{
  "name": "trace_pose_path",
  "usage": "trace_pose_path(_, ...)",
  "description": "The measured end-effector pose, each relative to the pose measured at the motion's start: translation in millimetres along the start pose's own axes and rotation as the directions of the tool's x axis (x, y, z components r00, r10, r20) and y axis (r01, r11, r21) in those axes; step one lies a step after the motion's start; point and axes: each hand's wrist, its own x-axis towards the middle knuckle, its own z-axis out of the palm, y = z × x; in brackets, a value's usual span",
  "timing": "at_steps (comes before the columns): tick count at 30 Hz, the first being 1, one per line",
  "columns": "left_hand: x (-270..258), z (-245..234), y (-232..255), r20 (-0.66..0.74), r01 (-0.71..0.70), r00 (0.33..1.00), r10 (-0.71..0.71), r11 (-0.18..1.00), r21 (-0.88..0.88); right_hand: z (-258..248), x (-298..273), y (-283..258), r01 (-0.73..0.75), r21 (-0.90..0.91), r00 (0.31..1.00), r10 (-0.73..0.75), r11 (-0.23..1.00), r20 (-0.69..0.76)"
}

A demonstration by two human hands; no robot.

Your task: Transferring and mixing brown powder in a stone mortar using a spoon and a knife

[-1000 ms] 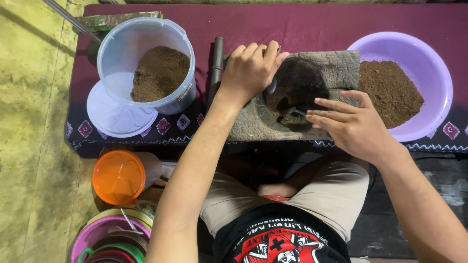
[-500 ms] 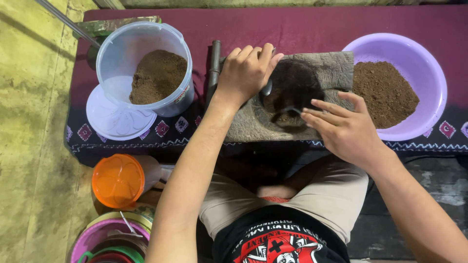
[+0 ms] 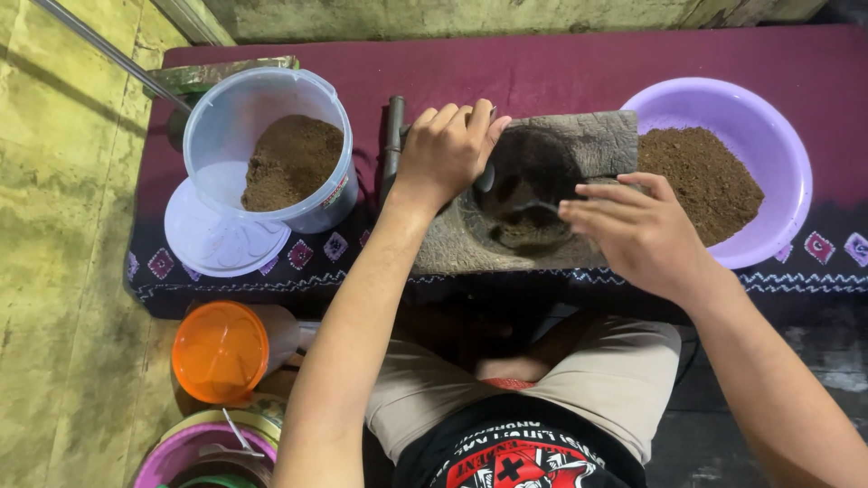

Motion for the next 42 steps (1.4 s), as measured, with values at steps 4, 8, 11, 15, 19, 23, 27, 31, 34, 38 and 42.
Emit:
trace_pose_path(4, -2.0, 2.6, 0.2, -0.010, -0.007, 1.000, 0.008, 1.000, 0.008, 25.4, -9.0, 19.6, -0.117, -0.011, 0.991, 0.116, 0.993, -0.061)
trace_pose_path(8, -3.7, -2.1, 3.0, -0.009, -0.010, 1.000, 0.010, 1.000, -0.003, 29.4, -13.3, 26.3, -0.121, -0.138, 0.993, 0.117, 0.983, -0.032)
trace_pose_path(11, -4.6, -5.7, 5.5, -0.015, -0.019, 1.000, 0.019, 1.000, 0.001, 15.1, -7.2, 17.7, -0.119, -0.184, 0.991, 0.127, 0.976, 0.030)
trace_pose_path(15, -5.4, -8.6, 7.3, -0.017, -0.024, 1.000, 0.024, 1.000, 0.005, 11.7, -1.6, 10.3, -0.117, -0.189, 0.987, 0.136, 0.975, 0.090)
trace_pose_path(19, -4.4, -11.6, 9.8, -0.027, -0.009, 1.000, 0.009, 1.000, -0.006, 11.9, 1.9, -0.7, -0.138, -0.225, 0.979, 0.167, 0.964, 0.114)
trace_pose_path(23, -4.7, -9.4, 10.2, -0.042, -0.001, 0.999, 0.001, 1.000, -0.009, 12.3, 1.5, -9.9, -0.205, -0.263, 0.947, 0.259, 0.943, 0.190)
trace_pose_path(27, -6.0, -4.8, 9.3, -0.052, 0.002, 0.999, -0.002, 1.000, -0.016, 18.1, 2.3, -4.1, -0.263, -0.251, 0.912, 0.324, 0.932, 0.250)
trace_pose_path(31, -6.4, -1.3, 8.1, -0.049, 0.005, 0.999, -0.006, 1.000, -0.021, 17.7, 13.7, -2.8, -0.270, -0.225, 0.900, 0.329, 0.936, 0.287)
trace_pose_path(34, -5.9, -1.2, 7.6, -0.051, 0.003, 0.999, -0.003, 1.000, -0.011, 11.4, 24.7, -2.6, -0.292, -0.229, 0.838, 0.364, 0.929, 0.406)
trace_pose_path(38, -5.6, -1.7, 6.8, -0.025, 0.010, 1.000, -0.010, 1.000, -0.015, 12.0, 37.2, -7.0, -0.275, -0.340, 0.694, 0.431, 0.899, 0.577)
trace_pose_path(42, -3.2, -6.9, 4.9, -0.001, -0.005, 1.000, 0.005, 1.000, -0.017, 45.0, 29.2, 3.6, -0.197, -0.388, 0.706, 0.405, 0.900, 0.580)
